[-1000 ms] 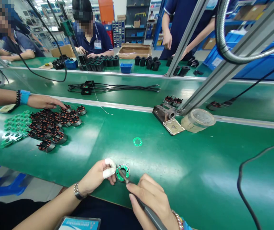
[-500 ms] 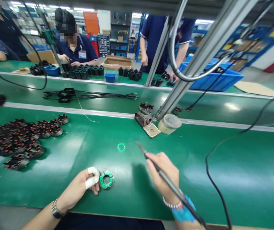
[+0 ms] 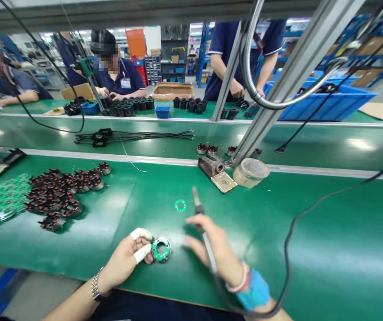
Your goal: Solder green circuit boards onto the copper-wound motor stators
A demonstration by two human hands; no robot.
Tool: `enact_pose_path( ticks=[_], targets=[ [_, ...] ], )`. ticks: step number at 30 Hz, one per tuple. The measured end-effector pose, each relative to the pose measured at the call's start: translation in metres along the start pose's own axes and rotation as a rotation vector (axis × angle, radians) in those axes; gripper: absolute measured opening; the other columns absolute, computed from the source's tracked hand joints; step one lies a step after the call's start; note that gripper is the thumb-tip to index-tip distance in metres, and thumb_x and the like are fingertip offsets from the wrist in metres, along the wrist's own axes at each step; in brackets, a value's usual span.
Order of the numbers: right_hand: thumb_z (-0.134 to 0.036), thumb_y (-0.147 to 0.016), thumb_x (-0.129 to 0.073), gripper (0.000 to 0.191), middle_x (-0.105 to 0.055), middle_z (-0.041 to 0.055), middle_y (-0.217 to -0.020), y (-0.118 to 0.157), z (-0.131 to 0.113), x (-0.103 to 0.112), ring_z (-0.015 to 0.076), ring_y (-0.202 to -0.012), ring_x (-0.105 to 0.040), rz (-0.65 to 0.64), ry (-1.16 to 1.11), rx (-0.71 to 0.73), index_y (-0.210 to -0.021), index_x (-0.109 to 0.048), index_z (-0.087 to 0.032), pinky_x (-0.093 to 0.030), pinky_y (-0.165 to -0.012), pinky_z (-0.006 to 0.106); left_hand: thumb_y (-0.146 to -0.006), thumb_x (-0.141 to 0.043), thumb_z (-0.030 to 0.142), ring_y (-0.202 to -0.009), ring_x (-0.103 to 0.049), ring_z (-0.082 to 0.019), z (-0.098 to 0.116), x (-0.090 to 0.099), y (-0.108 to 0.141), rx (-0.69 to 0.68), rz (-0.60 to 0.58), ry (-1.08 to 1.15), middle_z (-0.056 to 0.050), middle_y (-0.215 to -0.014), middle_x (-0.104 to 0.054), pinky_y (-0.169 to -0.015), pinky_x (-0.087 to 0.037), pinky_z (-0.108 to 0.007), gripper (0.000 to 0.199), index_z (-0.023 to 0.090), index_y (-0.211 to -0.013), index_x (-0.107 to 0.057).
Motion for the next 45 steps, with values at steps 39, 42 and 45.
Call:
enact_pose_path(
  ticks=[39,42,45],
  targets=[
    [-0.022,-0.08,-0.055,0.027,-0.062,0.0116,-0.102,0.022,-0.042,-0.073,0.0202,-0.09,-0.064,-0.045,-0.198,0.045,-0.105,-0.044,-0.02,-0.053,-0.079,0.033,-0.085,-0.039,0.014,-0.094,-0.057,-0.022,0.019,-0.021,0.042,-0.614,0.101,-0.905,-0.014,-0.103,-0.061,-0.082,-0.049,-0.034,0.034,0.015,-0.116,-0.051],
    [-0.022,-0.08,-0.055,0.028,-0.062,0.0119,-0.104,0.022,-0.039,-0.074,0.0201,-0.092,-0.064,-0.063,-0.214,0.043,-0.106,-0.044,-0.021,-0.053,-0.08,0.033,-0.083,-0.043,0.015,-0.101,-0.054,-0.023,0.018,-0.022,0.043,-0.593,0.028,-0.854,-0.015,-0.111,-0.057,-0.087,-0.047,-0.036,0.04,0.015,-0.124,-0.045],
    [-0.024,-0.08,-0.058,0.032,-0.062,0.0113,-0.105,0.021,-0.034,-0.076,0.0199,-0.094,-0.063,-0.109,-0.262,0.037,-0.107,-0.042,-0.021,-0.052,-0.082,0.033,-0.084,-0.044,0.02,-0.092,-0.058,-0.021,0.025,-0.015,0.032,-0.475,-0.045,-0.801,-0.011,-0.102,-0.062,-0.084,-0.047,-0.034,0.03,0.017,-0.111,-0.056]
  ],
)
Point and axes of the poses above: each hand's wrist, its own y-axis away from the middle knuckle, its own x-axis out of the back of the hand, z = x × y, the point moved 10 cm from there along -y, towards the middle knuckle
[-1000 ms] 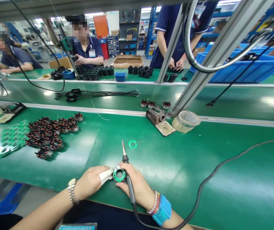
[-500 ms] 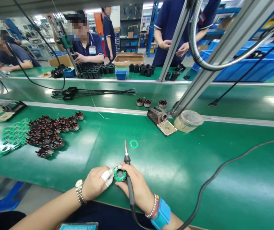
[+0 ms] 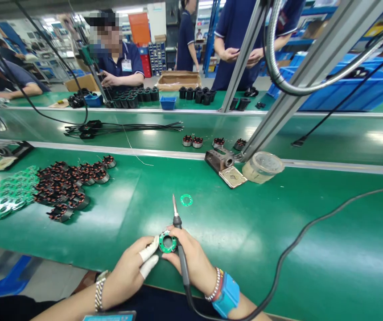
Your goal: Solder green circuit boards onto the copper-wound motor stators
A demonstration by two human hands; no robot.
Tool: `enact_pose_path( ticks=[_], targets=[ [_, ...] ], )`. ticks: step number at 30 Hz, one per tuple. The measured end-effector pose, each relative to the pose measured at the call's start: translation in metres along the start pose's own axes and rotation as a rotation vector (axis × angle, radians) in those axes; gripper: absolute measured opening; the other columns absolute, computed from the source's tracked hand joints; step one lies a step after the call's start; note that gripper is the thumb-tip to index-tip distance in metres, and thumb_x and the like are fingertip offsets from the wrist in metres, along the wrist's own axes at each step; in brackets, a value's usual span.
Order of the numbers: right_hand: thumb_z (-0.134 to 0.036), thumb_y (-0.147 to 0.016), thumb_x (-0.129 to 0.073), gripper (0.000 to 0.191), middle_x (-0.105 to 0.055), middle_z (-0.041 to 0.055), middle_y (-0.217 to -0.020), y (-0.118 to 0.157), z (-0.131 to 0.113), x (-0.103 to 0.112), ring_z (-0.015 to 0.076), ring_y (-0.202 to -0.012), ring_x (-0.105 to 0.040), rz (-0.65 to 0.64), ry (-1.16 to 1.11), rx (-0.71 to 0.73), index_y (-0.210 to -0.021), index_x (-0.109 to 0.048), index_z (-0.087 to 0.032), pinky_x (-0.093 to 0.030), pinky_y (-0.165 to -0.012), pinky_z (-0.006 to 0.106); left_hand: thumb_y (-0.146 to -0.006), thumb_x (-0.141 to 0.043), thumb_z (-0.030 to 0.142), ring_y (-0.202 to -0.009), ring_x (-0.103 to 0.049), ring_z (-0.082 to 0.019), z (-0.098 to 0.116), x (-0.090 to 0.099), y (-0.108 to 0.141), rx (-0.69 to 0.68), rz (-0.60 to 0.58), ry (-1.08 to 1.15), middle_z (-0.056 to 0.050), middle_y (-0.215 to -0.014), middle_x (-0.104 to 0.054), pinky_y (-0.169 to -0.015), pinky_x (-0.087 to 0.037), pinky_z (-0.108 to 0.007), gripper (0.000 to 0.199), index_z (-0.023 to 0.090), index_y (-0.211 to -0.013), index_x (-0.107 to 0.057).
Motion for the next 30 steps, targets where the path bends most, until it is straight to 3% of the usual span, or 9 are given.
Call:
enact_pose_path(
  ticks=[3,6,13,18,21,23,26,28,30],
  targets=[
    [-0.026,-0.078,-0.06,0.035,-0.062,0.0102,-0.107,0.0,0.005,-0.002,0.0197,-0.096,-0.063,-0.04,-0.041,-0.017,-0.108,-0.042,-0.022,-0.05,-0.085,0.033,-0.082,-0.046,0.024,-0.08,-0.061,-0.019,-0.017,0.017,-0.021,0.221,-0.035,0.079,-0.008,-0.088,-0.067,-0.077,-0.048,-0.03,0.021,0.016,-0.088,-0.065],
    [-0.024,-0.077,-0.061,0.037,-0.061,0.0094,-0.109,0.001,0.008,-0.004,0.0199,-0.098,-0.062,-0.048,-0.058,-0.029,-0.108,-0.042,-0.023,-0.049,-0.087,0.034,-0.075,-0.053,0.026,-0.07,-0.059,-0.017,-0.023,0.015,-0.042,0.346,-0.148,0.191,-0.005,-0.076,-0.067,-0.066,-0.046,-0.025,0.017,0.014,-0.074,-0.065],
    [-0.022,-0.076,-0.062,0.039,-0.059,0.0099,-0.111,0.001,0.01,-0.007,0.0208,-0.1,-0.06,-0.051,-0.083,-0.037,-0.109,-0.041,-0.025,-0.049,-0.087,0.034,-0.065,-0.057,0.025,-0.055,-0.049,-0.011,-0.022,-0.001,-0.062,0.407,-0.371,0.162,0.001,-0.058,-0.06,-0.052,-0.037,-0.02,0.016,0.011,-0.064,-0.065],
    [-0.02,-0.076,-0.062,0.041,-0.059,0.0099,-0.113,0.0,0.01,-0.006,0.0206,-0.102,-0.06,-0.086,-0.112,-0.042,-0.11,-0.039,-0.025,-0.048,-0.089,0.036,-0.063,-0.05,0.014,-0.049,-0.045,-0.008,-0.027,-0.007,-0.061,0.428,-0.379,0.223,0.004,-0.049,-0.052,-0.049,-0.036,-0.018,0.012,0.011,-0.057,-0.06],
    [-0.016,-0.075,-0.06,0.045,-0.055,0.012,-0.12,0.001,0.009,-0.002,0.0218,-0.11,-0.055,-0.109,-0.118,-0.049,-0.112,-0.036,-0.025,-0.045,-0.093,0.04,-0.067,-0.046,0.013,-0.053,-0.053,-0.01,-0.035,-0.008,-0.055,0.439,-0.358,0.25,0.0,-0.057,-0.058,-0.055,-0.043,-0.02,0.014,0.01,-0.066,-0.06],
    [-0.014,-0.073,-0.058,0.048,-0.05,0.014,-0.126,0.002,0.01,0.004,0.0232,-0.116,-0.05,-0.087,-0.083,-0.076,-0.114,-0.034,-0.024,-0.042,-0.096,0.042,-0.072,-0.046,0.014,-0.062,-0.059,-0.012,-0.035,-0.001,-0.055,0.35,-0.299,0.226,-0.004,-0.071,-0.064,-0.062,-0.047,-0.023,0.019,0.011,-0.084,-0.06],
    [-0.015,-0.073,-0.059,0.049,-0.045,0.0161,-0.13,0.004,0.01,0.01,0.0247,-0.119,-0.047,-0.049,-0.016,-0.124,-0.115,-0.036,-0.022,-0.041,-0.096,0.043,-0.078,-0.048,0.016,-0.081,-0.061,-0.015,-0.009,0.008,-0.058,-0.019,-0.279,0.043,-0.007,-0.094,-0.065,-0.075,-0.048,-0.027,0.028,0.016,-0.105,-0.056],
    [-0.017,-0.074,-0.059,0.045,-0.046,0.0165,-0.129,0.005,0.008,0.009,0.0247,-0.118,-0.048,-0.049,-0.001,-0.127,-0.113,-0.039,-0.022,-0.042,-0.095,0.042,-0.082,-0.046,0.017,-0.09,-0.06,-0.016,0.011,0.005,-0.055,-0.276,-0.325,-0.124,-0.006,-0.101,-0.064,-0.08,-0.047,-0.027,0.027,0.02,-0.106,-0.056],
    [-0.016,-0.074,-0.058,0.042,-0.048,0.0162,-0.128,0.005,0.009,0.007,0.0239,-0.117,-0.049,-0.059,-0.012,-0.129,-0.112,-0.04,-0.021,-0.044,-0.094,0.04,-0.084,-0.044,0.016,-0.09,-0.06,-0.016,0.022,0.004,-0.053,-0.448,-0.342,-0.273,-0.006,-0.1,-0.065,-0.08,-0.046,-0.026,0.023,0.019,-0.102,-0.058]
  ],
)
Point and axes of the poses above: each hand's wrist, its own y-axis away from the middle knuckle, its own x-axis out of the back of the hand, z = x × y, the point moved 10 cm from there along -y, towards the middle knuckle
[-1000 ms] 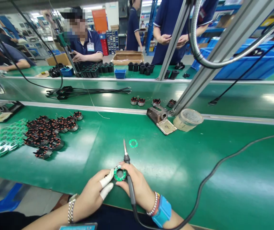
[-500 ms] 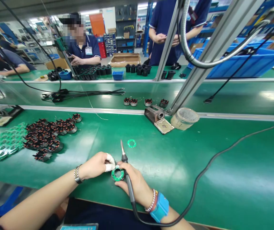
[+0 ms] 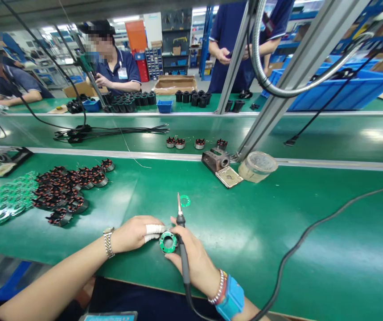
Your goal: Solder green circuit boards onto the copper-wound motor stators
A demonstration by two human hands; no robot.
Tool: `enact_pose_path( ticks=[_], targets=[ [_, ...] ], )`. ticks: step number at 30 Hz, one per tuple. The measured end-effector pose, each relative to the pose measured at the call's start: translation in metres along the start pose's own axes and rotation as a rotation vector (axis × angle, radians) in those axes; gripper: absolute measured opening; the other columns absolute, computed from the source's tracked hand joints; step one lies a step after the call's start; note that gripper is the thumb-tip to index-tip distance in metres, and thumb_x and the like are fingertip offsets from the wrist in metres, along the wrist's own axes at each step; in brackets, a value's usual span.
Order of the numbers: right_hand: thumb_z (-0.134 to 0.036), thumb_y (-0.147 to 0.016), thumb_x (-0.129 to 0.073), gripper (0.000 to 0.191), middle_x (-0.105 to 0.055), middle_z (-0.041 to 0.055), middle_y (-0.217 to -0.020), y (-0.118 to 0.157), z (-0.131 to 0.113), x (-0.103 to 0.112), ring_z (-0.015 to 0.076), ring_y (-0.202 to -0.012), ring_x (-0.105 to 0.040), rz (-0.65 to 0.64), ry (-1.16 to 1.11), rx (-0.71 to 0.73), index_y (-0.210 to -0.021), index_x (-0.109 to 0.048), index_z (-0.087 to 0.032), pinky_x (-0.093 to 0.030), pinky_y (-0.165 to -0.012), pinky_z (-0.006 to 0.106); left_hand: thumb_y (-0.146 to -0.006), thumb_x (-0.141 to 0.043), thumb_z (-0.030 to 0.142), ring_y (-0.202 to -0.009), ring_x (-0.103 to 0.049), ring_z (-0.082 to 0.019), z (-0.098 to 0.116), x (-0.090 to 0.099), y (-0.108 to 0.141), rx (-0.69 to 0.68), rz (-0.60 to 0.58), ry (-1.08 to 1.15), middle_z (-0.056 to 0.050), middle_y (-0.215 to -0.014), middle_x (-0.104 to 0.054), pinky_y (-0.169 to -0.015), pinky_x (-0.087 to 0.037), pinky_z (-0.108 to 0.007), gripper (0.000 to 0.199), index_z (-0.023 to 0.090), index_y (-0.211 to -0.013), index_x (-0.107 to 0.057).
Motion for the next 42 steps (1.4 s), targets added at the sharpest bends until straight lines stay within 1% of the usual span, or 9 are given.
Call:
enact_pose_path(
  ticks=[5,10,13,16,20,27,32,35,42],
  targets=[
    [-0.017,-0.074,-0.061,0.044,-0.051,0.0148,-0.125,-0.006,0.005,-0.001,0.023,-0.117,-0.049,-0.053,-0.032,0.001,-0.112,-0.041,-0.021,-0.043,-0.094,0.04,-0.087,-0.04,0.017,-0.078,-0.061,-0.014,0.009,0.001,-0.006,-0.182,-0.075,-0.207,-0.004,-0.085,-0.067,-0.071,-0.046,-0.023,0.02,0.019,-0.089,-0.06],
    [-0.018,-0.073,-0.062,0.042,-0.051,0.0148,-0.125,-0.01,0.006,0.0,0.0236,-0.118,-0.048,-0.083,-0.055,0.009,-0.111,-0.043,-0.021,-0.043,-0.095,0.041,-0.085,-0.041,0.015,-0.074,-0.061,-0.014,0.008,-0.003,-0.006,-0.189,-0.125,-0.235,-0.004,-0.079,-0.067,-0.067,-0.045,-0.022,0.02,0.018,-0.083,-0.061],
    [-0.018,-0.074,-0.062,0.043,-0.051,0.0148,-0.125,-0.009,0.006,-0.001,0.0236,-0.118,-0.048,-0.078,-0.05,0.001,-0.112,-0.043,-0.021,-0.042,-0.095,0.042,-0.083,-0.046,0.018,-0.069,-0.061,-0.015,0.001,-0.004,-0.004,-0.067,-0.053,-0.154,-0.005,-0.076,-0.067,-0.065,-0.047,-0.023,0.017,0.017,-0.081,-0.063],
    [-0.017,-0.074,-0.061,0.042,-0.05,0.015,-0.126,-0.006,0.007,-0.002,0.023,-0.116,-0.05,-0.056,-0.049,-0.009,-0.113,-0.043,-0.021,-0.044,-0.094,0.04,-0.081,-0.05,0.023,-0.062,-0.061,-0.015,-0.014,-0.004,0.006,0.194,0.114,0.001,-0.005,-0.069,-0.067,-0.06,-0.048,-0.024,0.017,0.016,-0.076,-0.065],
    [-0.019,-0.076,-0.059,0.039,-0.051,0.0155,-0.125,-0.003,0.007,-0.003,0.0235,-0.116,-0.05,-0.01,-0.046,-0.008,-0.112,-0.045,-0.02,-0.045,-0.093,0.039,-0.081,-0.051,0.024,-0.073,-0.064,-0.016,-0.022,-0.012,0.031,0.454,0.299,0.268,-0.005,-0.081,-0.069,-0.069,-0.052,-0.026,0.018,0.017,-0.081,-0.067],
    [-0.019,-0.078,-0.057,0.038,-0.05,0.0159,-0.126,-0.011,0.007,-0.008,0.0232,-0.117,-0.049,-0.041,-0.067,0.011,-0.113,-0.042,-0.021,-0.045,-0.094,0.041,-0.082,-0.045,0.013,-0.118,-0.047,-0.021,0.001,-0.027,0.049,0.422,0.426,0.394,-0.01,-0.128,-0.051,-0.099,-0.04,-0.041,0.042,0.02,-0.123,-0.045],
    [-0.012,-0.08,-0.049,0.036,-0.049,0.0158,-0.127,-0.014,0.004,0.005,0.0216,-0.119,-0.047,0.043,-0.019,-0.001,-0.113,-0.039,-0.021,-0.042,-0.097,0.042,-0.084,-0.041,0.013,-0.111,-0.054,-0.02,-0.01,-0.033,0.064,0.532,0.534,0.408,-0.012,-0.12,-0.057,-0.095,-0.045,-0.039,0.038,0.018,-0.122,-0.038],
    [-0.013,-0.078,-0.053,0.041,-0.049,0.0152,-0.127,-0.011,0.003,0.006,0.0224,-0.119,-0.047,0.02,-0.005,-0.018,-0.115,-0.039,-0.021,-0.043,-0.096,0.041,-0.084,-0.044,0.016,-0.099,-0.061,-0.018,-0.006,-0.029,0.06,0.462,0.504,0.318,-0.009,-0.107,-0.064,-0.088,-0.05,-0.035,0.04,0.018,-0.123,-0.037],
    [-0.019,-0.079,-0.056,0.038,-0.05,0.0145,-0.127,-0.009,0.006,0.007,0.0227,-0.117,-0.049,0.015,-0.016,-0.025,-0.114,-0.043,-0.022,-0.045,-0.094,0.041,-0.089,-0.039,0.023,-0.076,-0.065,-0.016,0.012,0.002,0.033,0.162,0.429,-0.07,-0.008,-0.087,-0.068,-0.072,-0.054,-0.029,0.024,0.017,-0.098,-0.06]
  ],
)
Point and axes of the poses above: each hand's wrist, its own y-axis away from the middle knuckle, its own x-axis out of the back of the hand, z = x × y, the point moved 10 cm from there along -y, towards the middle knuckle
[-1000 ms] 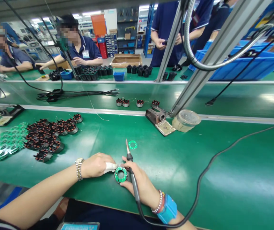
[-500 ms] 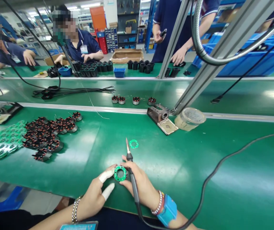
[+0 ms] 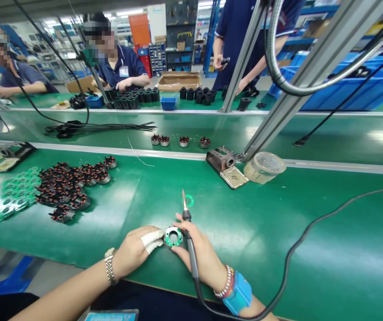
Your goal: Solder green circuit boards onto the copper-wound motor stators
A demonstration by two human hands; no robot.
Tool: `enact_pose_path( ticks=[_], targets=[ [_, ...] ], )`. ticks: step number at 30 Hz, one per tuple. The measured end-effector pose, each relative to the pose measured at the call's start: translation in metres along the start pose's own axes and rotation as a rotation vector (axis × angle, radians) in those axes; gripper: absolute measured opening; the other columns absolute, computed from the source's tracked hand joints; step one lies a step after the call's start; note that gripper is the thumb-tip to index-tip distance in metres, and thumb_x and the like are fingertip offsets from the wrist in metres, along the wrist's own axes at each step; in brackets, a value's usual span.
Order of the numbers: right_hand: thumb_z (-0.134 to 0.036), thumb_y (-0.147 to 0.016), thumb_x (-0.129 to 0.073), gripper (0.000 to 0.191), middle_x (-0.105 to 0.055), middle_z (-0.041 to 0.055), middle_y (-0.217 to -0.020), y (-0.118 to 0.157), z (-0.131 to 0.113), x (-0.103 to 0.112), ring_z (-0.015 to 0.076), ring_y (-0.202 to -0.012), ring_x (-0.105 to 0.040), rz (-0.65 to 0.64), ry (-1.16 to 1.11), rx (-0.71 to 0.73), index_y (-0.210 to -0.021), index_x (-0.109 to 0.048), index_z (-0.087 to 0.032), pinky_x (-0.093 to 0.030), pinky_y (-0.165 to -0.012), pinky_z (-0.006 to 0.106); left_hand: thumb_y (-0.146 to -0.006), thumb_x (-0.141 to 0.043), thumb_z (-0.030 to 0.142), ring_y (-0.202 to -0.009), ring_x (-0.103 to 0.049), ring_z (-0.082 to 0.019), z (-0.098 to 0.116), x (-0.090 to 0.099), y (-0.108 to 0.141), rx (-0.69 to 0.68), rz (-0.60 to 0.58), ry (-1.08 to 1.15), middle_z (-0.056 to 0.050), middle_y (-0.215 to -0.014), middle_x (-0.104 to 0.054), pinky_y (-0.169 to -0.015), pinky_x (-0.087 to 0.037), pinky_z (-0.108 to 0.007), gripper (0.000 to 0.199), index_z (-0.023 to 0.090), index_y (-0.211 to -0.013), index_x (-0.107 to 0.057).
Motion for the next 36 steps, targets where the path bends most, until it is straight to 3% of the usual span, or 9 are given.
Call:
enact_pose_path(
  ticks=[5,11,14,18,20,26,29,32,36],
  targets=[
    [-0.019,-0.078,-0.057,0.037,-0.052,0.0137,-0.126,0.0,0.0,0.002,0.0227,-0.117,-0.049,0.005,0.015,0.019,-0.113,-0.044,-0.022,-0.045,-0.094,0.041,-0.091,-0.032,0.023,-0.072,-0.063,-0.015,0.004,0.002,-0.008,-0.131,-0.073,-0.05,-0.009,-0.083,-0.067,-0.07,-0.053,-0.029,0.032,0.016,-0.091,-0.062],
    [-0.02,-0.079,-0.055,0.035,-0.053,0.0131,-0.124,0.002,-0.004,0.002,0.0227,-0.116,-0.05,0.019,0.042,0.049,-0.113,-0.043,-0.022,-0.045,-0.094,0.04,-0.089,-0.032,0.02,-0.074,-0.061,-0.017,0.0,-0.003,-0.007,-0.112,-0.089,-0.017,-0.01,-0.084,-0.066,-0.07,-0.052,-0.03,0.029,0.015,-0.094,-0.06],
    [-0.02,-0.081,-0.053,0.033,-0.055,0.0139,-0.121,0.004,-0.008,0.0,0.0231,-0.114,-0.052,0.04,0.08,0.077,-0.112,-0.042,-0.022,-0.047,-0.093,0.039,-0.088,-0.034,0.019,-0.071,-0.06,-0.016,-0.006,-0.008,-0.009,-0.012,-0.073,0.014,-0.008,-0.079,-0.065,-0.065,-0.051,-0.028,0.027,0.016,-0.088,-0.061],
    [-0.019,-0.082,-0.051,0.033,-0.054,0.0164,-0.121,0.008,-0.01,-0.001,0.0234,-0.11,-0.055,0.106,0.154,0.087,-0.113,-0.04,-0.021,-0.049,-0.091,0.039,-0.084,-0.044,0.02,-0.059,-0.058,-0.015,-0.019,-0.01,-0.002,0.257,0.036,0.065,-0.005,-0.066,-0.062,-0.055,-0.049,-0.025,0.019,0.016,-0.075,-0.061],
    [-0.019,-0.082,-0.051,0.034,-0.053,0.0177,-0.122,0.01,-0.011,-0.001,0.0235,-0.108,-0.056,0.132,0.179,0.088,-0.115,-0.039,-0.02,-0.05,-0.089,0.039,-0.083,-0.045,0.019,-0.063,-0.06,-0.015,-0.017,-0.011,0.006,0.324,0.077,0.13,-0.005,-0.071,-0.063,-0.058,-0.051,-0.026,0.016,0.017,-0.08,-0.06],
    [-0.019,-0.081,-0.052,0.033,-0.055,0.0158,-0.121,0.007,-0.015,0.0,0.0249,-0.101,-0.061,0.198,0.192,0.095,-0.112,-0.044,-0.02,-0.052,-0.085,0.038,-0.079,-0.048,0.013,-0.087,-0.06,-0.02,-0.004,-0.017,0.018,0.353,0.084,0.23,-0.009,-0.096,-0.06,-0.078,-0.052,-0.034,0.025,0.019,-0.103,-0.053],
    [-0.022,-0.079,-0.055,0.034,-0.055,0.0157,-0.121,0.003,-0.016,-0.005,0.0258,-0.102,-0.061,0.206,0.187,0.073,-0.111,-0.044,-0.02,-0.053,-0.084,0.038,-0.07,-0.057,0.013,-0.097,-0.057,-0.024,-0.013,-0.018,0.016,0.416,0.109,0.211,-0.011,-0.109,-0.055,-0.083,-0.051,-0.039,0.045,0.019,-0.112,-0.044],
    [-0.026,-0.079,-0.056,0.037,-0.054,0.0164,-0.121,0.0,-0.017,-0.007,0.0264,-0.103,-0.06,0.187,0.199,0.079,-0.113,-0.042,-0.02,-0.054,-0.083,0.038,-0.067,-0.06,0.012,-0.1,-0.057,-0.024,-0.023,-0.022,0.007,0.404,0.061,0.17,-0.011,-0.113,-0.053,-0.085,-0.05,-0.04,0.058,0.019,-0.12,-0.038],
    [-0.033,-0.082,-0.05,0.035,-0.057,0.0158,-0.117,-0.001,-0.01,0.017,0.0252,-0.093,-0.065,0.235,0.281,0.073,-0.114,-0.041,-0.02,-0.056,-0.077,0.035,-0.069,-0.061,0.015,-0.103,-0.056,-0.024,-0.054,-0.012,-0.016,0.391,0.003,0.078,-0.01,-0.115,-0.054,-0.089,-0.048,-0.041,0.059,0.021,-0.123,-0.038]
  ],
)
Point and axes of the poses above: each hand's wrist, its own y-axis away from the middle knuckle, its own x-axis out of the back of the hand, z = x × y, the point moved 10 cm from there along -y, towards the middle knuckle
